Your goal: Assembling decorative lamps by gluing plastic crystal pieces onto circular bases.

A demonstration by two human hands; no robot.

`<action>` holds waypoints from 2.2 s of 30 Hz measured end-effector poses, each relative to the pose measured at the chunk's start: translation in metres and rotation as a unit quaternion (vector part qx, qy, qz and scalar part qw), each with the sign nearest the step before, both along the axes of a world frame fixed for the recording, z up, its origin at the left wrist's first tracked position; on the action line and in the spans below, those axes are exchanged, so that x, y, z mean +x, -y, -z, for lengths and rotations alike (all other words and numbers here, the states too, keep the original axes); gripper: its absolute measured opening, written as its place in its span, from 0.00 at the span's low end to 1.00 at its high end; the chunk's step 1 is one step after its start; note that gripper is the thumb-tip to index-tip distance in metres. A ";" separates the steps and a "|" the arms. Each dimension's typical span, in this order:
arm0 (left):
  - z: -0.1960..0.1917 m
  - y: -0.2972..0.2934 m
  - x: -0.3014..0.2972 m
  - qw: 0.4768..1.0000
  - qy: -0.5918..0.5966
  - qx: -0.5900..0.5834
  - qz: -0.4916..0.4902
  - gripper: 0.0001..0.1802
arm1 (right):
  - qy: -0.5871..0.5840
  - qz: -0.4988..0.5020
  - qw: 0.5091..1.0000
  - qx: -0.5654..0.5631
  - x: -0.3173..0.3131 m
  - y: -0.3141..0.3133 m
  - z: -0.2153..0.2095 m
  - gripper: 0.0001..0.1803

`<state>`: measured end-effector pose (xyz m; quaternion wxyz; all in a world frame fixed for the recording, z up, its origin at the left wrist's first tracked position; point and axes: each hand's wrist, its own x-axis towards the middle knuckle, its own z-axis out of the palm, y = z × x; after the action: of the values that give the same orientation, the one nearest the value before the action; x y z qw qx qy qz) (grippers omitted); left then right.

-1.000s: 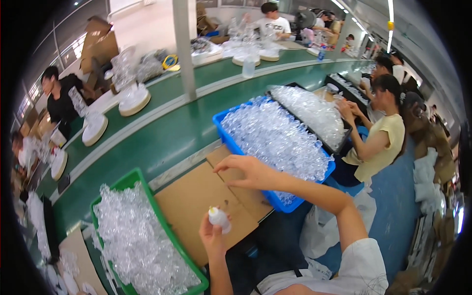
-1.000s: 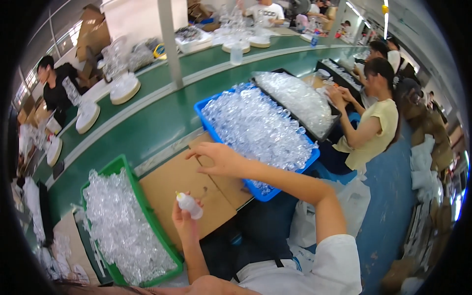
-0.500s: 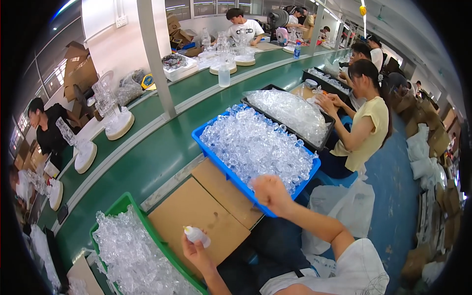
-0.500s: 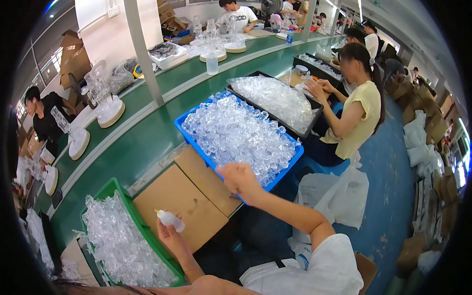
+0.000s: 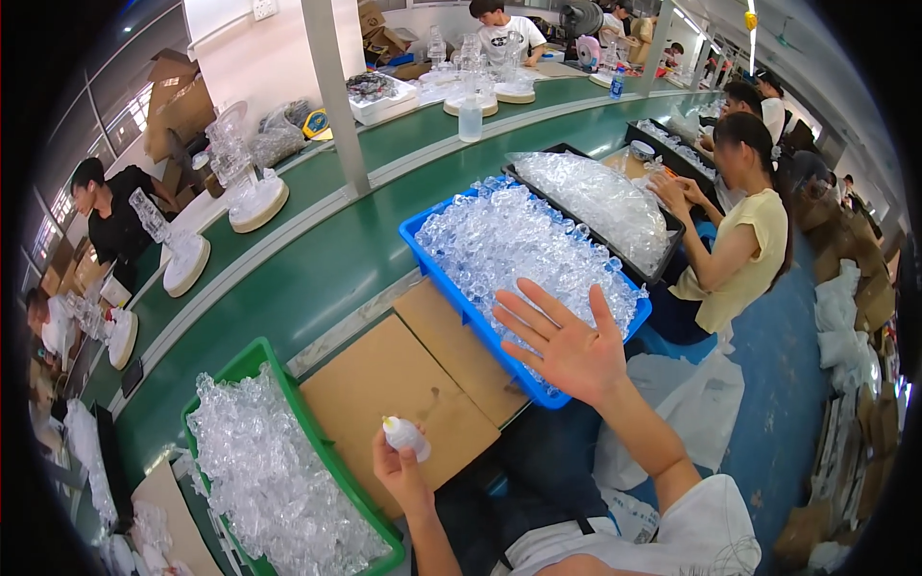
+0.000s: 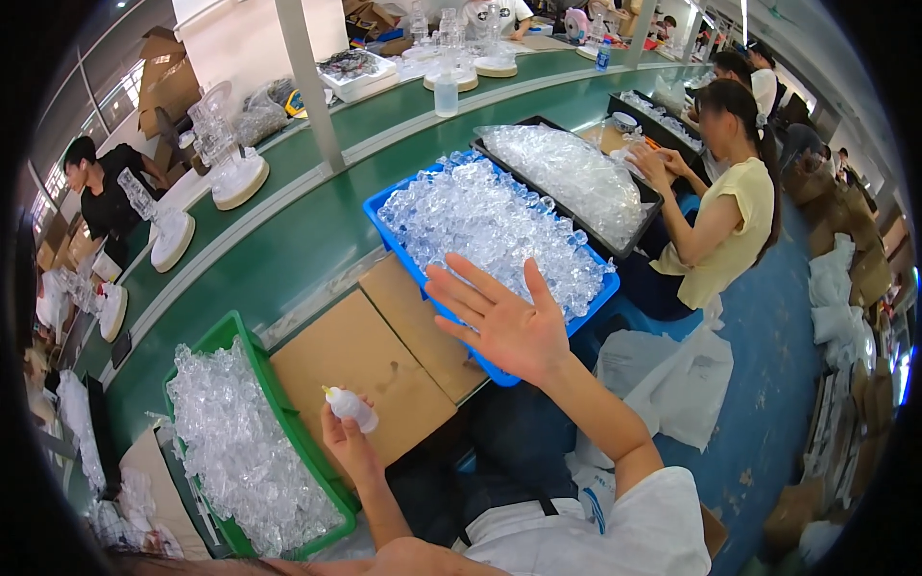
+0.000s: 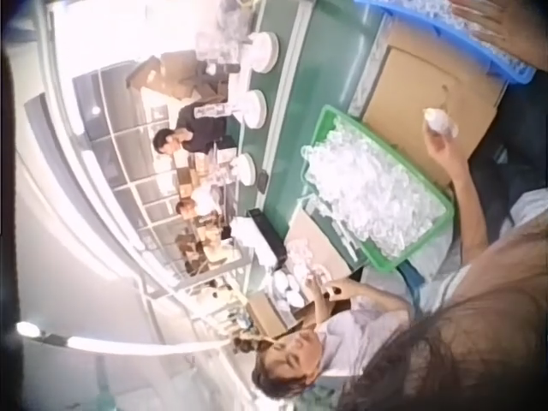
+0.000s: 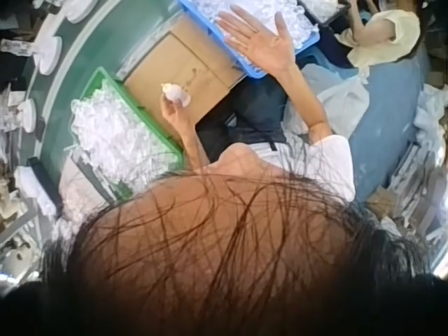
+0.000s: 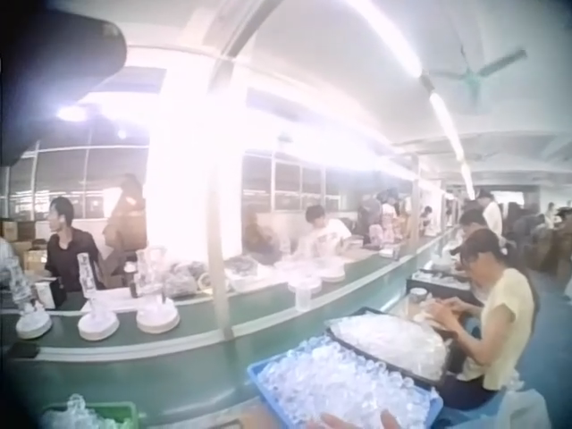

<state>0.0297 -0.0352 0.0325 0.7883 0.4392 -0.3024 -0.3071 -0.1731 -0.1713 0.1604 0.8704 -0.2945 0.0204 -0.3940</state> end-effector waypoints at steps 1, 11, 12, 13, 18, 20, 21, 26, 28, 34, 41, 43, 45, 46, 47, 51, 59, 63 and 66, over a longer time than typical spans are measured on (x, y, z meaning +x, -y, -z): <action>0.000 -0.001 0.000 1.000 0.000 0.002 -0.002 0.31 | -0.009 -0.003 1.000 -0.018 0.000 0.000 0.001 0.43; -0.007 -0.005 -0.001 1.000 -0.013 0.021 -0.002 0.31 | 0.110 -0.037 0.984 0.136 -0.001 -0.002 0.025 0.30; -0.008 -0.005 -0.001 1.000 -0.018 0.020 -0.007 0.30 | 0.110 -0.035 0.984 0.139 0.001 -0.005 0.021 0.30; -0.007 -0.005 -0.001 1.000 -0.018 0.023 -0.005 0.30 | 0.095 -0.026 0.985 0.142 0.003 -0.009 0.016 0.30; -0.006 -0.004 -0.003 0.999 -0.019 0.026 -0.006 0.31 | 0.061 -0.008 0.992 0.110 0.006 -0.018 0.008 0.29; -0.006 -0.004 -0.004 0.999 -0.023 0.028 -0.006 0.32 | 0.083 -0.037 0.995 0.051 0.006 -0.017 0.009 0.27; -0.005 -0.004 -0.004 0.999 -0.026 0.029 -0.009 0.32 | 0.084 -0.038 0.994 0.052 0.007 -0.019 0.006 0.27; 0.000 0.000 -0.003 0.999 0.000 0.037 -0.005 0.25 | -0.038 0.081 0.996 0.017 0.009 -0.026 0.012 0.12; -0.004 0.007 -0.005 0.998 0.013 0.058 -0.016 0.24 | -0.037 0.086 0.996 0.010 0.008 -0.024 0.020 0.10; -0.011 0.059 -0.019 0.965 0.176 0.191 -0.022 0.18 | -0.030 0.094 0.995 -0.003 0.000 -0.019 0.031 0.09; 0.027 0.141 -0.025 0.973 0.164 0.161 -0.015 0.18 | -0.101 0.095 0.990 0.022 -0.008 -0.019 0.017 0.25; 0.052 0.157 -0.022 0.986 0.110 0.128 -0.020 0.21 | -0.092 0.080 0.992 0.023 -0.008 -0.018 0.018 0.28; 0.053 0.162 -0.027 0.982 0.132 0.130 -0.027 0.21 | -0.084 0.069 0.994 0.025 -0.012 -0.017 0.018 0.31; 0.053 0.163 -0.029 0.979 0.153 0.133 -0.035 0.21 | -0.075 0.061 0.995 0.026 -0.013 -0.016 0.019 0.31; 0.051 0.163 -0.031 0.978 0.154 0.134 -0.035 0.21 | -0.066 0.054 0.996 0.027 -0.014 -0.015 0.019 0.32; 0.038 0.155 -0.036 0.972 0.177 0.139 -0.058 0.22 | -0.073 0.038 0.997 0.011 -0.017 -0.013 0.023 0.32; -0.063 0.080 -0.045 0.906 0.358 0.112 -0.196 0.20 | -0.076 0.009 0.993 -0.089 -0.016 -0.009 0.042 0.31; -0.111 0.048 -0.042 0.929 0.367 0.022 -0.039 0.12 | -0.138 -0.005 0.975 -0.174 0.000 -0.014 0.031 0.29; -0.113 0.043 -0.035 0.939 0.345 -0.007 0.005 0.10 | -0.201 0.000 0.958 -0.205 0.005 -0.016 0.028 0.31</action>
<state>-0.0053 -0.0785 0.1451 0.6368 0.5113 -0.5602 -0.1386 -0.1685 -0.1549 0.1325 0.7692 -0.5399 0.1137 -0.3223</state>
